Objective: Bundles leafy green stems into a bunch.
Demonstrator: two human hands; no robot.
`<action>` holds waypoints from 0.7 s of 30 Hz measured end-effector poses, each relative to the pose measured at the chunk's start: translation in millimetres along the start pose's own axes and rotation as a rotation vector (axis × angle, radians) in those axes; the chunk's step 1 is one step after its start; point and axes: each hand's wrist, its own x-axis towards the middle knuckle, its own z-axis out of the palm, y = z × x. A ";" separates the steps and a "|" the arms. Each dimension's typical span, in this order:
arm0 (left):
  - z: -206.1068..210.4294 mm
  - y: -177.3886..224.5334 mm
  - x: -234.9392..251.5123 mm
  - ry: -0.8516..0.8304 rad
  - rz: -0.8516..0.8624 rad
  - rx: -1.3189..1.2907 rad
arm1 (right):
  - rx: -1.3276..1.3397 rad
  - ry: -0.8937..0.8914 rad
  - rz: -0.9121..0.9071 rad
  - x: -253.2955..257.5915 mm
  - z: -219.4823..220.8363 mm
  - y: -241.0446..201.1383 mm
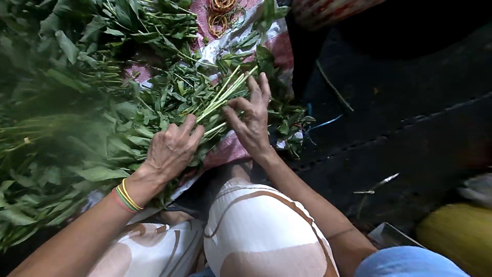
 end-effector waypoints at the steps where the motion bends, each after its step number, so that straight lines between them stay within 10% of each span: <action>1: -1.6 -0.1 0.4 -0.009 0.000 0.005 | -0.044 0.049 -0.003 5.1 -3.4 6.4; 10: 2.9 -23.0 -8.5 -0.021 -0.031 -0.321 | -0.211 0.091 0.260 37.0 -74.0 86.8; 16: -4.6 -31.7 -3.3 -0.161 -0.162 -0.774 | 0.641 -0.090 0.378 37.1 -68.3 63.2; 21: -22.0 -27.1 -1.9 -0.346 -0.345 -1.208 | 0.795 -0.205 0.180 50.8 -57.6 51.0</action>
